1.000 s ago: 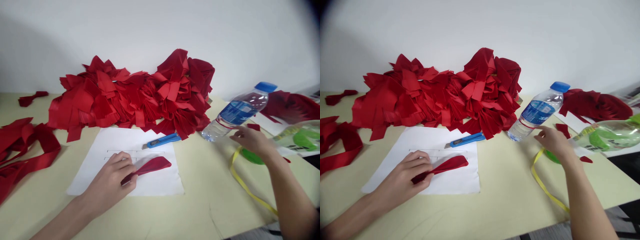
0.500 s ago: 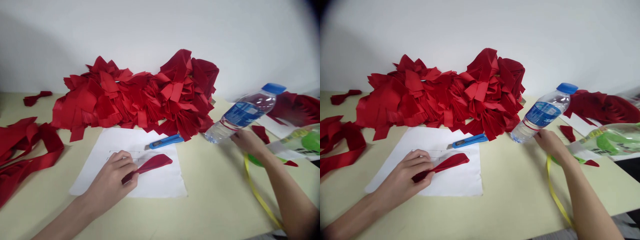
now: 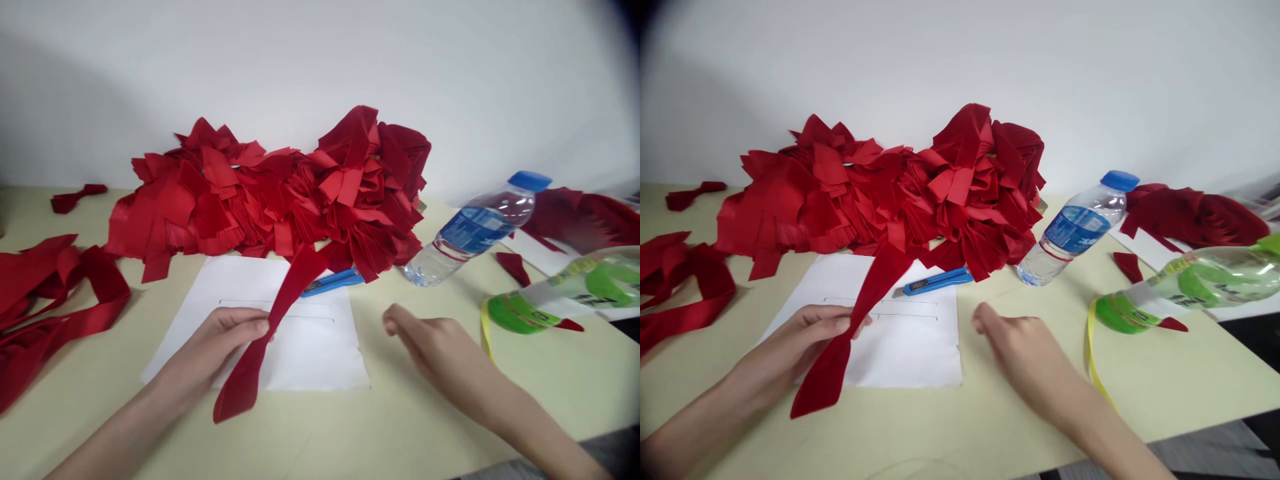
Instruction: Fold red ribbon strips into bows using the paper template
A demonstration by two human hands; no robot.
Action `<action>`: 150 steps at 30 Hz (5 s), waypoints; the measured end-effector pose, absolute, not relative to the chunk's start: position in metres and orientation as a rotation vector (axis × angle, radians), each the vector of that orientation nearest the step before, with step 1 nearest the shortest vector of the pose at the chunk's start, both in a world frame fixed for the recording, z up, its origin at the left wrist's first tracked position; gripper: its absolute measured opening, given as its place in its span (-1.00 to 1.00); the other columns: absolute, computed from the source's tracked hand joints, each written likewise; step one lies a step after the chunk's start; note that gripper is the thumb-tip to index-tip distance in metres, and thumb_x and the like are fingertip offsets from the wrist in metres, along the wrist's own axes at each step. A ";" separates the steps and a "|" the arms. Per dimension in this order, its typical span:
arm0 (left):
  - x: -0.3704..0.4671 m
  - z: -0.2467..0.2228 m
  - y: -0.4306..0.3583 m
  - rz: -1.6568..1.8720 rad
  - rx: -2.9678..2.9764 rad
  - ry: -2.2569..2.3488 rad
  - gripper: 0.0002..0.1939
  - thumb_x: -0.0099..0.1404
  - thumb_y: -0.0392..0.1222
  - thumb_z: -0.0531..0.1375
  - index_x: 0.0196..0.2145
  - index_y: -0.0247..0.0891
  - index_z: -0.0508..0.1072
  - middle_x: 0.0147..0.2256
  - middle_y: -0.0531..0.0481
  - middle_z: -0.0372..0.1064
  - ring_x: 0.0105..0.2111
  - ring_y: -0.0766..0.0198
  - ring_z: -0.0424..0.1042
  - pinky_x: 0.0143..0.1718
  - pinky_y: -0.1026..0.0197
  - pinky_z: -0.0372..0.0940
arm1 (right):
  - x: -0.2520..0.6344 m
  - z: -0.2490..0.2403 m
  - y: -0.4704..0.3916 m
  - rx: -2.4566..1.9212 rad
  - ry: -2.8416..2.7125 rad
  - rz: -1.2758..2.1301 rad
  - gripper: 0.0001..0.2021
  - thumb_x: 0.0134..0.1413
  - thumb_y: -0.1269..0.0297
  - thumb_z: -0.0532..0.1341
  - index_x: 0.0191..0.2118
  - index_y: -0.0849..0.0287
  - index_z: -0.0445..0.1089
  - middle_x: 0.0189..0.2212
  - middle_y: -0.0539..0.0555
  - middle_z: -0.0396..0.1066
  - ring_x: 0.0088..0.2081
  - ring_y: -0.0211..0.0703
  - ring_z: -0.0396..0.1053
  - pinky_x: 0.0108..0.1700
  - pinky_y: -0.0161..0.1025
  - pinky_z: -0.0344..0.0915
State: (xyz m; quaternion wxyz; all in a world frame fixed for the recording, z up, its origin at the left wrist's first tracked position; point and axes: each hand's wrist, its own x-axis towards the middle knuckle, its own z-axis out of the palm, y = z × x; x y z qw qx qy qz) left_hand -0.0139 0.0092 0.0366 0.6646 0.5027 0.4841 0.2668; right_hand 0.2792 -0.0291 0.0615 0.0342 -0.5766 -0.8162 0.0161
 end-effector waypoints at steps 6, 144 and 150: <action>-0.009 0.028 0.005 0.636 0.720 0.797 -0.83 0.21 -0.19 0.14 -0.39 -0.28 0.52 -0.26 -0.08 0.48 -0.05 0.10 0.32 -0.09 0.20 0.19 | 0.221 0.055 -0.003 -1.359 -2.765 -0.094 -0.81 0.03 0.60 -0.05 -0.34 0.21 0.21 -0.64 -0.02 0.32 -0.62 -0.26 0.23 -0.52 -0.29 -0.08; -0.007 0.008 0.003 0.605 0.647 0.670 -0.85 0.16 -0.27 0.16 -0.42 -0.38 0.51 -0.50 -0.04 0.41 -0.49 0.36 0.31 -0.42 0.34 0.17 | 0.192 0.072 0.044 -1.034 -2.157 1.880 -0.88 0.02 0.37 0.20 -0.37 0.29 0.46 -0.49 0.00 0.39 -0.52 -0.40 0.22 -0.54 -0.45 0.13; -0.009 0.010 0.003 0.584 0.683 0.682 -0.83 0.17 -0.23 0.15 -0.44 -0.36 0.50 -0.48 -0.05 0.39 -0.48 0.35 0.29 -0.44 0.32 0.13 | 0.201 0.079 0.043 -1.216 -2.359 1.689 -0.88 -0.01 0.36 0.19 -0.47 0.29 0.40 -0.63 -0.09 0.20 -0.58 -0.44 0.10 -0.58 -0.47 0.03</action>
